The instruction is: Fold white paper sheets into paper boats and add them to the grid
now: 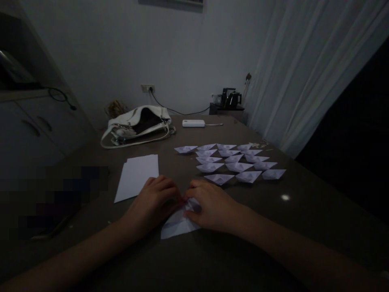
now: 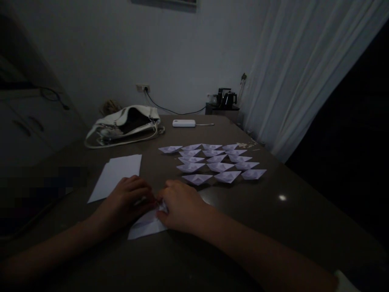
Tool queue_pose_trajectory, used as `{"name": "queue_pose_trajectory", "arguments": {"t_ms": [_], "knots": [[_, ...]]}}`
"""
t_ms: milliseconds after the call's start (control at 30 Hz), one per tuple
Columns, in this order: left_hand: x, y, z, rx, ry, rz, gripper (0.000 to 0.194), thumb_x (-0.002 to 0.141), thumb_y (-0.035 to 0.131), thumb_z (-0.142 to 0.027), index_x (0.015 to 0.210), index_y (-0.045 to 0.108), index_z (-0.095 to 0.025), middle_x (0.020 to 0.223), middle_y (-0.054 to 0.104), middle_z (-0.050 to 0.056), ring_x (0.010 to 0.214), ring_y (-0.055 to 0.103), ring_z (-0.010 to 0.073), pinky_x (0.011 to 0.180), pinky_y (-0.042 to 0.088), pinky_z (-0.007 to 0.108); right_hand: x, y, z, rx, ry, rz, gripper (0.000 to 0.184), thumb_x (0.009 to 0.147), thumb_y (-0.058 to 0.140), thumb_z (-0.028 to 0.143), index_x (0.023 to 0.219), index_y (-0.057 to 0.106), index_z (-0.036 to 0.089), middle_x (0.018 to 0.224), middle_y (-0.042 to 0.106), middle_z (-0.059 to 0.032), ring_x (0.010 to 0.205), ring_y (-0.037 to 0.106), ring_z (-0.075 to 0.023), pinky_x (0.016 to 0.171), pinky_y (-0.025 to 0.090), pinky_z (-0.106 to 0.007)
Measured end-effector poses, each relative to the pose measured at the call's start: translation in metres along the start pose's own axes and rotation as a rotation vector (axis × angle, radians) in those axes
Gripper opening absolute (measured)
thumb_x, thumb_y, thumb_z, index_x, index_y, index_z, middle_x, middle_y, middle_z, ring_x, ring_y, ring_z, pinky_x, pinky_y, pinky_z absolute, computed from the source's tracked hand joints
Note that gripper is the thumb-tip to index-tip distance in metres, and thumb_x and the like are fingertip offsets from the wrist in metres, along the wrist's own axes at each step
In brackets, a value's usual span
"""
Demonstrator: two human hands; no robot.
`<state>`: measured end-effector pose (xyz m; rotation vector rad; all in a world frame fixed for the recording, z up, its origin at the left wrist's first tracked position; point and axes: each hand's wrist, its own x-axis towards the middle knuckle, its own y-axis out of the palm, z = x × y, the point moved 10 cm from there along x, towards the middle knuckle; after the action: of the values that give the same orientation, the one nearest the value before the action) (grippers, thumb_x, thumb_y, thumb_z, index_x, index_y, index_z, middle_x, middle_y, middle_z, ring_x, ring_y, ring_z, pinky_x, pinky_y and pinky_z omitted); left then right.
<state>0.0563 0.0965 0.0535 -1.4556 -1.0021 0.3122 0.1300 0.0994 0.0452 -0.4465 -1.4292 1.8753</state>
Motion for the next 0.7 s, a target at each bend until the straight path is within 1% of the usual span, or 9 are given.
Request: {"name": "queue_pose_trajectory", "arguments": {"t_ms": [67,167,267,367,500,600,700], "knots": [[0.001,0.002,-0.004,0.072,0.023,0.022,0.003,0.082,0.065,-0.024,0.08,0.065,-0.022,0.087,0.062,0.002,0.085,0.052,0.0208,0.072,0.034,0.033,0.0,-0.001,0.001,0.002,-0.002,-0.001,0.023,0.075,0.069,0.031,0.091,0.067,0.015,0.092,0.061,-0.0081,0.085,0.057,-0.0203,0.072,0.044,-0.03],[0.002,0.004,-0.008,0.117,0.042,0.085,0.004,0.082,0.065,-0.022,0.078,0.063,-0.021,0.085,0.062,0.001,0.086,0.052,0.0207,0.074,0.031,0.033,0.0,-0.001,0.001,0.025,0.003,0.014,0.022,0.076,0.068,0.029,0.093,0.068,0.016,0.093,0.061,-0.0082,0.087,0.057,-0.0199,0.074,0.044,-0.031],[0.002,0.006,-0.008,0.098,0.064,0.175,0.006,0.08,0.065,-0.017,0.077,0.062,-0.021,0.081,0.062,0.0,0.085,0.052,0.0204,0.073,0.03,0.032,0.0,-0.001,0.001,0.043,0.003,0.022,0.023,0.077,0.067,0.029,0.096,0.068,0.016,0.095,0.061,-0.0083,0.088,0.057,-0.0199,0.076,0.044,-0.031],[-0.002,0.009,-0.007,0.041,0.122,0.262,0.009,0.079,0.065,-0.015,0.076,0.061,-0.022,0.08,0.062,-0.002,0.084,0.052,0.0189,0.072,0.029,0.03,-0.001,-0.001,0.0,0.04,0.003,0.016,0.025,0.076,0.068,0.03,0.097,0.068,0.016,0.096,0.06,-0.0083,0.089,0.057,-0.0202,0.075,0.043,-0.031],[-0.009,0.008,-0.009,0.017,0.194,0.313,0.011,0.079,0.063,-0.014,0.076,0.06,-0.023,0.076,0.063,-0.004,0.082,0.054,0.0173,0.073,0.029,0.03,-0.001,-0.001,0.0,0.031,0.008,0.019,0.026,0.075,0.068,0.029,0.097,0.067,0.015,0.096,0.06,-0.0081,0.087,0.057,-0.0198,0.073,0.043,-0.029],[-0.012,0.008,-0.008,-0.001,0.165,0.364,0.011,0.078,0.064,-0.013,0.075,0.061,-0.024,0.077,0.065,-0.004,0.081,0.055,0.0172,0.074,0.031,0.029,-0.001,0.0,0.0,0.046,0.007,0.027,0.026,0.075,0.069,0.028,0.098,0.067,0.016,0.097,0.06,-0.008,0.089,0.057,-0.0198,0.075,0.043,-0.029],[-0.017,0.009,-0.002,-0.055,0.08,0.452,0.012,0.08,0.061,-0.013,0.075,0.063,-0.024,0.081,0.067,-0.003,0.083,0.057,0.0165,0.078,0.035,0.028,-0.001,0.0,0.0,0.055,0.006,0.03,0.028,0.075,0.069,0.027,0.1,0.067,0.016,0.097,0.059,-0.0081,0.09,0.057,-0.0197,0.077,0.043,-0.03]]}}
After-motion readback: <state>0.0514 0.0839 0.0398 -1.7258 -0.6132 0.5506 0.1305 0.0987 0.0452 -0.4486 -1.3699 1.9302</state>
